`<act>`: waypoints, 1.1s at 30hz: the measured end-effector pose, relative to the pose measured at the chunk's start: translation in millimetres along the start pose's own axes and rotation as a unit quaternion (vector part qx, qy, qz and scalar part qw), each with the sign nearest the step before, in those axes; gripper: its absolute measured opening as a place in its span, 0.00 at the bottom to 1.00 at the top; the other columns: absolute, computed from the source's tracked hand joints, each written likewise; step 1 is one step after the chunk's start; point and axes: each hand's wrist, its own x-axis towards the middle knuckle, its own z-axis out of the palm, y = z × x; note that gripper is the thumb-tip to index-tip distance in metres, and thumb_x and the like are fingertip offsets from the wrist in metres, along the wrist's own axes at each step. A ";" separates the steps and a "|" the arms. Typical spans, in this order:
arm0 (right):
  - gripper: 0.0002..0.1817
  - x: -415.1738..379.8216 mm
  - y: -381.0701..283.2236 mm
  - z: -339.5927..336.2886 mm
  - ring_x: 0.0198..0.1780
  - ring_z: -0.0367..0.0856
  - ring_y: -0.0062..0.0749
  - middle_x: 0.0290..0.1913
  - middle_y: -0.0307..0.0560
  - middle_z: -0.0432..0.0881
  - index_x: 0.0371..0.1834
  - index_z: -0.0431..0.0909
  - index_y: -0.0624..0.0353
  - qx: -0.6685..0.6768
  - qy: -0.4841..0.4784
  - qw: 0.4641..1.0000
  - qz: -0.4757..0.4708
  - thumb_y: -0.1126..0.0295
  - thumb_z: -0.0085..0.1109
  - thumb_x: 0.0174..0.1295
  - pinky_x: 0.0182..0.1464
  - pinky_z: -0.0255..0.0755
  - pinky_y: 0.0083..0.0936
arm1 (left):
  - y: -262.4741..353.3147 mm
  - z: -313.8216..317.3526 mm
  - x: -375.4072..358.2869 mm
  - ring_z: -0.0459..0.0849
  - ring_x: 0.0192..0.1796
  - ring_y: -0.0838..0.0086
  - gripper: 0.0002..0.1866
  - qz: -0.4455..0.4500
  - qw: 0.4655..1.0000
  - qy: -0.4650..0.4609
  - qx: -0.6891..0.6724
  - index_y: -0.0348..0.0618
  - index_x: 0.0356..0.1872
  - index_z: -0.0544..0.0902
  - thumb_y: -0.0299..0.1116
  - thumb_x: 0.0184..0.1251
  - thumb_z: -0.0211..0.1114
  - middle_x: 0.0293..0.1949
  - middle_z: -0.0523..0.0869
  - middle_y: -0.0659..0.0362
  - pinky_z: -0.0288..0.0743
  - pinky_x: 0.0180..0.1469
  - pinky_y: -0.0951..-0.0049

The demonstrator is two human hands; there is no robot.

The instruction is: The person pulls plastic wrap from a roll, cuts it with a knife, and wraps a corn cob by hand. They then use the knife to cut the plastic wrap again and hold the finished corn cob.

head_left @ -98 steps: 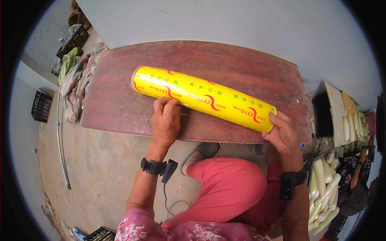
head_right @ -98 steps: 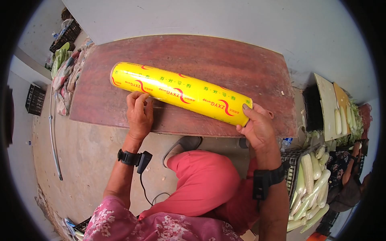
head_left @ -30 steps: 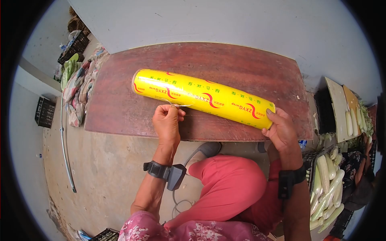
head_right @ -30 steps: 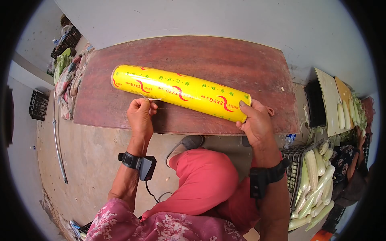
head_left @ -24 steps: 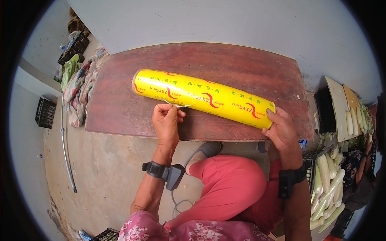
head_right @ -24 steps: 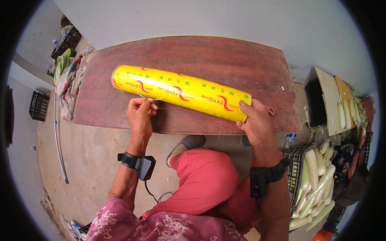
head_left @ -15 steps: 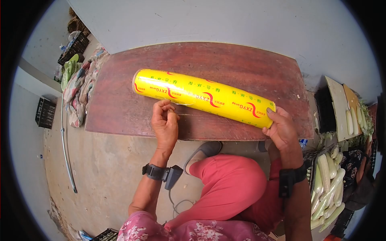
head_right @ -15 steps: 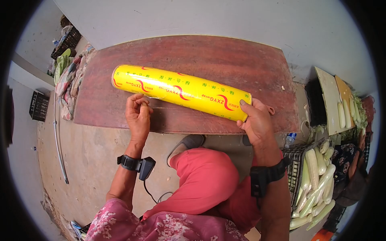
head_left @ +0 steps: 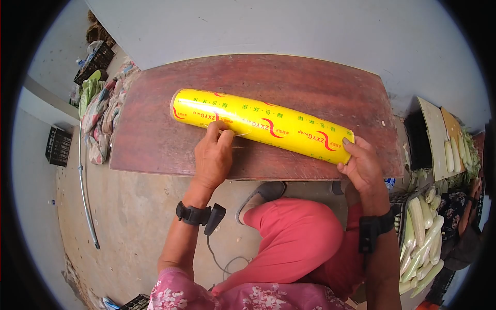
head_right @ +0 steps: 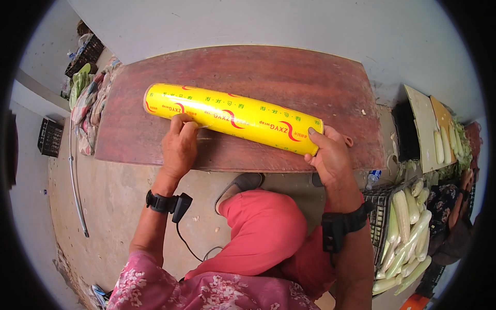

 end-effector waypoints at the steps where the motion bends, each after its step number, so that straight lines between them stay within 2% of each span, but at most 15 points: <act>1: 0.12 0.1 0.0 -0.1 0.40 0.80 0.24 0.47 0.41 0.82 0.53 0.72 0.57 0.000 -0.002 1.000 -0.001 0.67 0.57 0.70 0.32 0.70 0.22 | -2.0 -0.4 -0.1 0.83 0.39 0.52 0.06 0.013 1.000 -0.003 -0.008 0.41 0.38 0.77 0.22 0.60 0.62 0.41 0.80 0.50 0.78 0.36 0.58; 2: 0.13 0.0 0.1 -0.4 0.41 0.80 0.24 0.47 0.41 0.82 0.54 0.72 0.57 0.000 -0.005 1.000 -0.001 0.67 0.57 0.70 0.33 0.70 0.22 | -3.7 -0.5 -0.5 0.83 0.39 0.51 0.06 0.026 1.000 -0.005 -0.017 0.42 0.38 0.76 0.23 0.60 0.61 0.41 0.80 0.49 0.78 0.36 0.57; 5: 0.13 2.1 1.6 -4.1 0.41 0.81 0.24 0.47 0.40 0.83 0.55 0.73 0.55 -0.001 -0.009 1.000 0.002 0.67 0.56 0.70 0.33 0.71 0.23 | -5.8 0.2 -10.7 0.82 0.39 0.49 0.06 -0.035 0.996 -0.065 -0.059 0.41 0.38 0.74 0.21 0.62 0.60 0.40 0.80 0.47 0.77 0.37 0.56; 8: 0.13 2.5 2.2 -4.6 0.42 0.82 0.25 0.47 0.40 0.83 0.55 0.74 0.54 -0.002 -0.007 1.000 0.003 0.67 0.56 0.70 0.34 0.72 0.23 | -5.2 1.5 -11.7 0.81 0.38 0.46 0.07 -0.058 0.988 -0.044 -0.136 0.41 0.41 0.74 0.21 0.64 0.61 0.38 0.80 0.46 0.77 0.38 0.56; 11: 0.13 2.3 2.3 -3.9 0.42 0.82 0.25 0.47 0.40 0.83 0.55 0.74 0.54 -0.003 -0.004 1.000 0.003 0.67 0.57 0.70 0.33 0.72 0.23 | 6.0 -2.5 -5.8 0.84 0.37 0.54 0.08 -0.088 0.981 -0.018 -0.173 0.40 0.42 0.77 0.21 0.64 0.65 0.35 0.83 0.50 0.77 0.36 0.65; 14: 0.13 2.5 2.4 -3.7 0.41 0.82 0.25 0.47 0.40 0.83 0.55 0.74 0.55 -0.006 0.001 1.000 0.002 0.67 0.57 0.70 0.33 0.72 0.23 | 15.0 -4.4 -4.2 0.85 0.35 0.57 0.09 -0.167 0.967 -0.036 -0.188 0.40 0.41 0.78 0.22 0.61 0.68 0.35 0.83 0.50 0.77 0.36 0.65; 17: 0.12 2.7 3.5 -2.9 0.41 0.81 0.25 0.46 0.40 0.83 0.54 0.74 0.55 -0.011 0.009 1.000 0.002 0.68 0.57 0.70 0.33 0.72 0.23 | 15.9 4.6 -5.0 0.85 0.34 0.57 0.09 -0.053 0.995 0.003 -0.086 0.39 0.39 0.79 0.22 0.60 0.69 0.35 0.83 0.51 0.77 0.35 0.65; 20: 0.13 1.4 2.6 -1.7 0.41 0.79 0.24 0.47 0.40 0.81 0.54 0.72 0.55 -0.019 0.005 1.000 0.000 0.67 0.57 0.69 0.34 0.69 0.23 | 21.5 7.6 -2.7 0.84 0.34 0.54 0.07 -0.039 0.998 0.019 -0.054 0.43 0.38 0.79 0.25 0.60 0.68 0.38 0.83 0.54 0.78 0.34 0.60; 23: 0.13 -1.3 1.0 1.2 0.42 0.78 0.23 0.47 0.39 0.80 0.54 0.72 0.56 -0.025 0.008 1.000 0.002 0.67 0.57 0.69 0.35 0.68 0.24 | 27.3 9.0 -2.2 0.85 0.35 0.53 0.07 -0.018 0.996 0.029 -0.087 0.42 0.38 0.79 0.25 0.62 0.67 0.37 0.83 0.53 0.78 0.34 0.59; 26: 0.13 -2.0 0.7 2.0 0.42 0.78 0.23 0.47 0.39 0.80 0.54 0.72 0.55 -0.028 0.012 1.000 0.002 0.67 0.57 0.69 0.35 0.68 0.24 | 28.9 12.0 -2.5 0.85 0.32 0.56 0.08 -0.046 0.993 0.034 -0.105 0.41 0.38 0.78 0.21 0.61 0.68 0.31 0.82 0.51 0.77 0.35 0.67; 29: 0.14 -1.9 1.5 2.5 0.42 0.78 0.23 0.47 0.39 0.80 0.54 0.72 0.55 -0.028 0.013 1.000 0.000 0.66 0.57 0.69 0.35 0.68 0.24 | 29.4 18.5 -2.8 0.84 0.31 0.63 0.08 -0.096 0.977 0.065 -0.179 0.40 0.38 0.78 0.20 0.62 0.68 0.29 0.81 0.52 0.77 0.35 0.70; 32: 0.14 -1.4 3.1 1.2 0.42 0.78 0.22 0.47 0.38 0.80 0.55 0.72 0.55 -0.025 0.009 1.000 -0.004 0.66 0.57 0.69 0.35 0.68 0.24 | 34.8 15.1 -1.3 0.83 0.31 0.68 0.09 -0.124 0.967 0.045 -0.218 0.39 0.38 0.78 0.20 0.62 0.69 0.29 0.81 0.53 0.77 0.36 0.71; 33: 0.14 -1.6 3.5 0.8 0.42 0.78 0.22 0.47 0.38 0.80 0.55 0.72 0.56 -0.024 0.006 1.000 -0.005 0.66 0.57 0.69 0.35 0.68 0.23 | 35.2 14.7 -0.5 0.83 0.32 0.62 0.09 -0.119 0.971 0.046 -0.202 0.40 0.38 0.78 0.20 0.61 0.69 0.31 0.81 0.51 0.77 0.36 0.68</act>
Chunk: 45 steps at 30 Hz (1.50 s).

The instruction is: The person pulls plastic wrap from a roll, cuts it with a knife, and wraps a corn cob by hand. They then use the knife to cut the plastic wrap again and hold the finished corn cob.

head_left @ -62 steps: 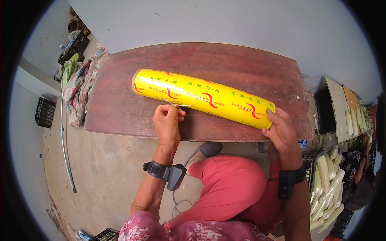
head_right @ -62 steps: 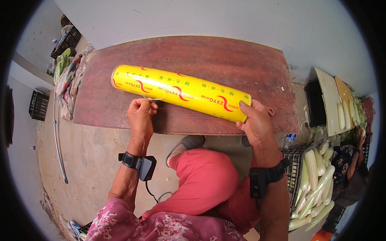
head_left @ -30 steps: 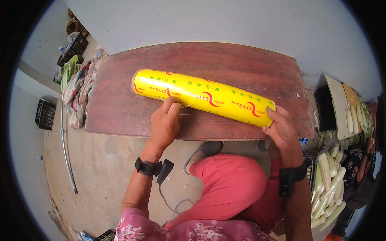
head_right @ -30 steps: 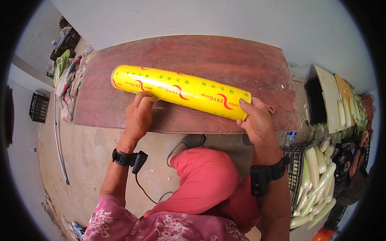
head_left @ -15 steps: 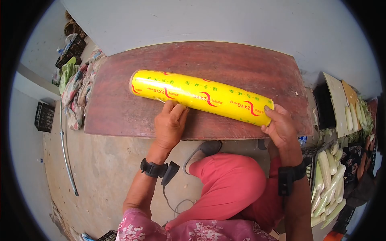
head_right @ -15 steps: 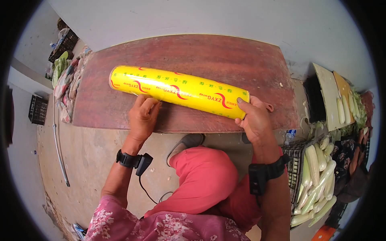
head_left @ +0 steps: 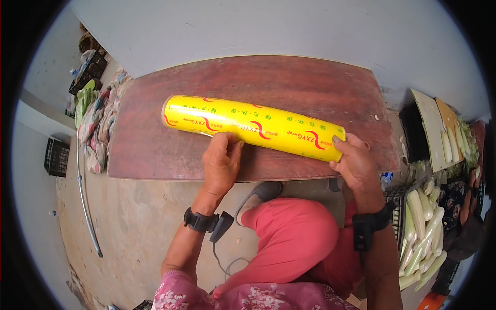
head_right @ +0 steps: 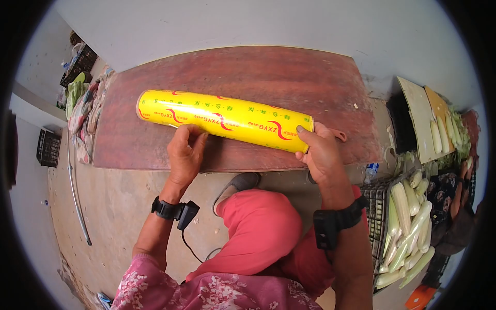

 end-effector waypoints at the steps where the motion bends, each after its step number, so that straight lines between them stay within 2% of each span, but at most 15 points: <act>1: 0.14 -0.3 0.0 0.0 0.43 0.78 0.22 0.47 0.38 0.80 0.55 0.72 0.56 0.001 -0.001 1.000 0.000 0.66 0.57 0.69 0.35 0.68 0.23 | 0.2 -0.2 0.7 0.83 0.33 0.56 0.09 0.006 1.000 0.002 0.016 0.40 0.39 0.78 0.20 0.60 0.69 0.33 0.81 0.49 0.77 0.37 0.65; 2: 0.14 -0.5 -0.2 0.2 0.43 0.78 0.22 0.47 0.38 0.80 0.55 0.72 0.56 0.001 -0.002 1.000 -0.001 0.66 0.57 0.69 0.36 0.68 0.23 | 0.8 -0.3 1.3 0.83 0.35 0.51 0.10 0.013 0.999 0.003 0.032 0.40 0.39 0.78 0.21 0.59 0.69 0.35 0.81 0.48 0.77 0.37 0.61; 5: 0.15 -0.6 -1.2 0.4 0.43 0.77 0.22 0.48 0.38 0.80 0.55 0.72 0.56 -0.001 -0.001 1.000 0.001 0.66 0.57 0.69 0.36 0.68 0.23 | 5.7 -0.2 3.4 0.82 0.36 0.50 0.08 0.033 0.997 0.014 0.073 0.41 0.38 0.79 0.23 0.61 0.68 0.34 0.81 0.49 0.77 0.36 0.59; 8: 0.15 -1.6 -1.6 2.2 0.43 0.77 0.21 0.48 0.38 0.80 0.55 0.72 0.55 -0.007 0.008 1.000 0.004 0.65 0.58 0.69 0.37 0.67 0.24 | 7.5 1.3 0.8 0.82 0.37 0.48 0.06 0.018 0.992 -0.016 0.125 0.42 0.38 0.79 0.25 0.63 0.66 0.34 0.80 0.50 0.76 0.36 0.56; 11: 0.15 -1.6 -0.8 1.8 0.44 0.77 0.21 0.48 0.38 0.80 0.55 0.72 0.55 -0.012 0.012 1.000 0.004 0.64 0.58 0.69 0.38 0.67 0.24 | 15.0 3.4 0.6 0.80 0.36 0.50 0.06 0.017 0.991 -0.006 0.129 0.38 0.37 0.77 0.19 0.63 0.64 0.33 0.78 0.48 0.75 0.38 0.61; 14: 0.16 -1.9 -0.8 2.7 0.43 0.77 0.21 0.48 0.38 0.80 0.56 0.72 0.55 -0.015 0.013 1.000 0.003 0.64 0.58 0.69 0.38 0.67 0.23 | 17.7 9.5 -4.1 0.79 0.36 0.50 0.05 0.017 0.994 0.016 0.110 0.37 0.36 0.76 0.18 0.64 0.63 0.34 0.77 0.47 0.74 0.38 0.61; 17: 0.16 -1.9 -1.0 3.4 0.43 0.77 0.21 0.47 0.37 0.80 0.56 0.72 0.54 -0.014 0.012 1.000 0.001 0.63 0.59 0.69 0.38 0.66 0.23 | 11.4 12.1 -7.7 0.80 0.39 0.47 0.05 0.027 0.997 0.032 0.067 0.39 0.39 0.76 0.21 0.65 0.63 0.38 0.79 0.47 0.75 0.37 0.56; 20: 0.15 -0.6 -0.2 2.2 0.43 0.78 0.22 0.48 0.37 0.81 0.56 0.73 0.54 -0.014 0.015 1.000 0.004 0.65 0.57 0.70 0.37 0.67 0.23 | 8.9 15.8 -8.9 0.80 0.37 0.47 0.07 0.035 0.997 0.049 0.041 0.39 0.39 0.76 0.18 0.64 0.63 0.37 0.79 0.47 0.75 0.38 0.59; 23: 0.13 -0.1 0.6 2.2 0.43 0.79 0.22 0.48 0.37 0.81 0.56 0.73 0.54 -0.014 0.018 1.000 0.008 0.66 0.56 0.70 0.36 0.68 0.23 | 10.6 17.4 -11.4 0.80 0.37 0.49 0.08 -0.004 0.998 0.044 0.048 0.39 0.39 0.76 0.18 0.62 0.65 0.36 0.79 0.47 0.76 0.38 0.61; 26: 0.13 0.2 0.5 1.8 0.43 0.79 0.22 0.48 0.38 0.81 0.55 0.73 0.54 -0.011 0.016 1.000 0.005 0.66 0.56 0.70 0.35 0.68 0.22 | 16.2 19.1 -11.3 0.81 0.36 0.52 0.09 -0.047 0.998 0.038 -0.003 0.39 0.40 0.76 0.19 0.62 0.67 0.35 0.79 0.48 0.75 0.38 0.62; 35: 0.16 -0.7 1.1 2.2 0.43 0.77 0.21 0.46 0.38 0.81 0.55 0.73 0.54 -0.008 0.010 1.000 -0.005 0.63 0.59 0.68 0.38 0.66 0.23 | 16.5 18.0 -5.3 0.81 0.33 0.55 0.05 -0.043 0.996 0.070 0.029 0.37 0.35 0.80 0.19 0.61 0.67 0.32 0.80 0.49 0.75 0.37 0.65; 41: 0.16 -2.8 1.6 6.5 0.42 0.76 0.20 0.44 0.37 0.81 0.56 0.74 0.53 -0.011 0.026 1.000 -0.007 0.64 0.59 0.67 0.37 0.66 0.23 | 21.9 18.0 -2.1 0.80 0.34 0.52 0.04 -0.056 0.996 0.049 0.052 0.37 0.33 0.78 0.19 0.61 0.66 0.31 0.79 0.49 0.74 0.37 0.63; 45: 0.16 -2.7 2.2 5.3 0.42 0.76 0.19 0.44 0.37 0.81 0.55 0.74 0.54 -0.013 0.020 1.000 -0.009 0.63 0.60 0.67 0.37 0.66 0.22 | 18.8 18.0 -1.2 0.80 0.34 0.51 0.05 -0.007 0.997 0.039 0.067 0.37 0.34 0.76 0.19 0.61 0.65 0.33 0.78 0.47 0.74 0.37 0.62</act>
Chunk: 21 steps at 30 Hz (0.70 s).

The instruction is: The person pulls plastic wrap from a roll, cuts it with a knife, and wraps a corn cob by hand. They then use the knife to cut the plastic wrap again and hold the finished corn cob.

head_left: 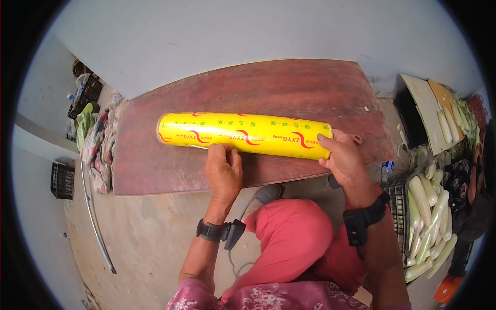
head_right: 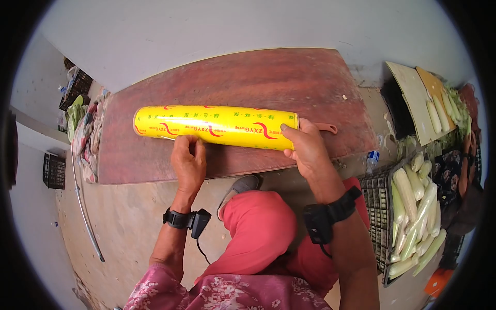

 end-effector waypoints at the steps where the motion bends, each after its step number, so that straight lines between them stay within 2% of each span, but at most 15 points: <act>1: 0.16 0.1 0.2 -0.3 0.42 0.76 0.19 0.45 0.37 0.81 0.55 0.74 0.54 0.000 0.001 1.000 0.000 0.63 0.60 0.67 0.37 0.66 0.22 | -0.4 -0.3 0.0 0.80 0.34 0.51 0.06 0.016 1.000 0.000 0.000 0.37 0.35 0.76 0.19 0.61 0.65 0.33 0.78 0.47 0.74 0.37 0.62; 5: 0.15 1.4 1.3 -1.3 0.42 0.77 0.19 0.46 0.37 0.81 0.55 0.73 0.53 -0.007 0.003 1.000 0.003 0.64 0.59 0.68 0.35 0.67 0.20 | -2.7 1.6 -2.7 0.78 0.34 0.52 0.07 0.044 0.999 0.001 0.004 0.37 0.36 0.74 0.18 0.61 0.64 0.34 0.76 0.47 0.73 0.36 0.62; 8: 0.14 0.6 -0.3 -0.9 0.42 0.78 0.19 0.46 0.37 0.81 0.55 0.73 0.53 -0.010 0.003 1.000 0.004 0.64 0.58 0.69 0.34 0.68 0.19 | 3.5 1.9 -5.5 0.78 0.34 0.55 0.07 -0.002 0.999 0.009 -0.048 0.37 0.36 0.74 0.18 0.61 0.63 0.34 0.76 0.48 0.73 0.38 0.63; 14: 0.16 -1.1 -0.6 0.4 0.41 0.76 0.19 0.46 0.37 0.81 0.55 0.74 0.54 -0.005 0.005 1.000 0.007 0.64 0.60 0.67 0.36 0.66 0.21 | -0.8 8.6 -8.7 0.78 0.36 0.56 0.07 -0.003 0.998 0.049 -0.048 0.38 0.36 0.75 0.18 0.61 0.63 0.34 0.77 0.50 0.74 0.42 0.64; 17: 0.16 -2.6 -1.9 1.4 0.42 0.76 0.20 0.46 0.37 0.81 0.55 0.74 0.54 -0.004 0.007 1.000 0.008 0.64 0.60 0.67 0.36 0.66 0.22 | -5.5 10.2 -8.6 0.79 0.34 0.61 0.06 -0.002 0.996 0.059 -0.070 0.38 0.36 0.76 0.18 0.61 0.63 0.33 0.78 0.52 0.74 0.40 0.68; 21: 0.16 -3.1 -1.7 0.9 0.42 0.76 0.20 0.46 0.38 0.81 0.55 0.74 0.55 0.001 0.006 1.000 0.005 0.64 0.59 0.67 0.37 0.66 0.22 | -6.8 9.4 -9.8 0.79 0.30 0.70 0.05 -0.064 0.991 0.052 -0.109 0.38 0.35 0.77 0.19 0.61 0.63 0.31 0.79 0.55 0.74 0.36 0.73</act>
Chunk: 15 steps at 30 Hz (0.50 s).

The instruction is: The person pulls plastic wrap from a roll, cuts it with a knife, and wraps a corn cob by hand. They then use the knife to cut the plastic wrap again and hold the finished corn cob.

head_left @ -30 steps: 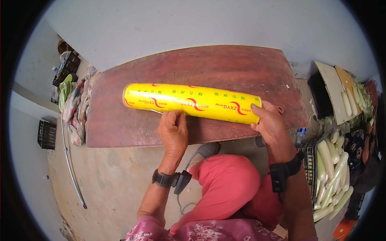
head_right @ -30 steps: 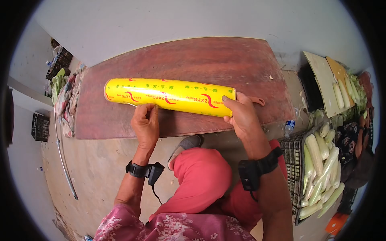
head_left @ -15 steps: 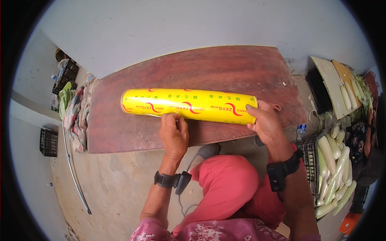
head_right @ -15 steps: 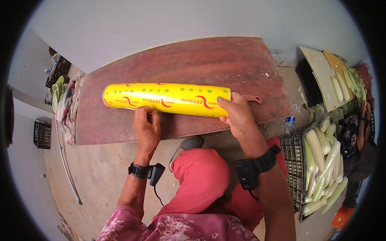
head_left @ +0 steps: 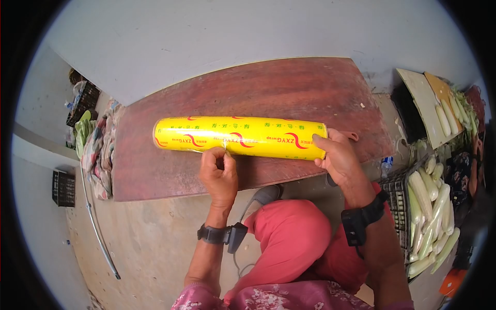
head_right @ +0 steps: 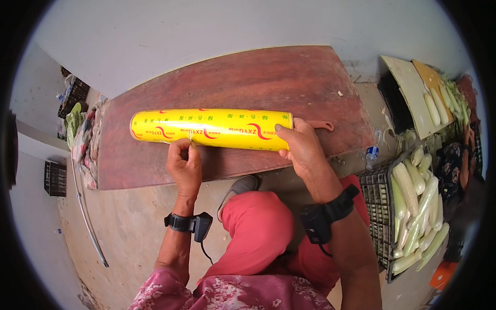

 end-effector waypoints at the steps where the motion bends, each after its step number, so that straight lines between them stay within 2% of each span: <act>1: 0.15 0.5 0.2 -0.6 0.42 0.76 0.20 0.46 0.37 0.81 0.55 0.73 0.54 -0.004 -0.001 1.000 0.002 0.64 0.59 0.68 0.36 0.67 0.21 | -1.2 -0.4 0.0 0.78 0.29 0.72 0.04 -0.008 1.000 -0.003 -0.001 0.38 0.34 0.77 0.19 0.61 0.63 0.30 0.79 0.56 0.74 0.35 0.74; 6: 0.14 -0.1 -1.1 -0.7 0.42 0.78 0.20 0.46 0.37 0.82 0.56 0.73 0.52 -0.015 -0.004 1.000 0.005 0.63 0.58 0.70 0.36 0.68 0.18 | -0.7 -3.6 2.2 0.77 0.28 0.75 0.04 -0.046 0.998 -0.020 -0.023 0.38 0.33 0.78 0.19 0.61 0.64 0.29 0.78 0.57 0.74 0.34 0.76; 9: 0.19 -4.9 -8.8 6.1 0.43 0.80 0.27 0.46 0.43 0.82 0.58 0.72 0.56 -0.093 0.034 0.995 0.011 0.65 0.60 0.67 0.37 0.72 0.24 | -0.3 -5.1 3.8 0.78 0.29 0.76 0.04 -0.049 0.998 -0.027 -0.042 0.38 0.33 0.78 0.19 0.62 0.64 0.29 0.78 0.57 0.74 0.35 0.76; 10: 0.20 -0.6 -2.3 2.5 0.45 0.80 0.33 0.47 0.46 0.81 0.58 0.71 0.59 -0.237 0.088 0.964 -0.084 0.66 0.62 0.65 0.42 0.72 0.29 | -2.1 -5.3 3.7 0.78 0.29 0.75 0.04 -0.046 0.998 -0.029 -0.045 0.38 0.33 0.78 0.19 0.62 0.64 0.29 0.78 0.57 0.74 0.35 0.76; 11: 0.22 7.4 10.3 -5.6 0.47 0.80 0.39 0.48 0.50 0.80 0.58 0.70 0.61 -0.372 0.138 0.900 -0.178 0.67 0.63 0.63 0.46 0.73 0.33 | -3.5 -5.5 3.5 0.78 0.29 0.75 0.04 -0.043 0.997 -0.030 -0.048 0.37 0.33 0.78 0.20 0.62 0.64 0.29 0.79 0.56 0.74 0.35 0.76; 12: 0.24 6.8 9.8 -2.3 0.49 0.79 0.46 0.48 0.54 0.79 0.59 0.69 0.64 -0.496 0.184 0.805 -0.268 0.67 0.64 0.62 0.50 0.73 0.38 | -2.8 -5.6 4.0 0.78 0.29 0.75 0.04 -0.034 0.998 -0.030 -0.045 0.37 0.33 0.78 0.20 0.62 0.64 0.29 0.79 0.56 0.74 0.35 0.76; 15: 0.23 -7.2 -8.4 6.3 0.52 0.77 0.58 0.49 0.60 0.76 0.57 0.71 0.65 -0.453 0.161 0.786 -0.389 0.73 0.64 0.59 0.56 0.71 0.41 | 2.9 -7.4 5.6 0.79 0.30 0.73 0.04 -0.020 0.999 -0.026 -0.039 0.38 0.33 0.77 0.20 0.62 0.64 0.30 0.79 0.55 0.74 0.35 0.74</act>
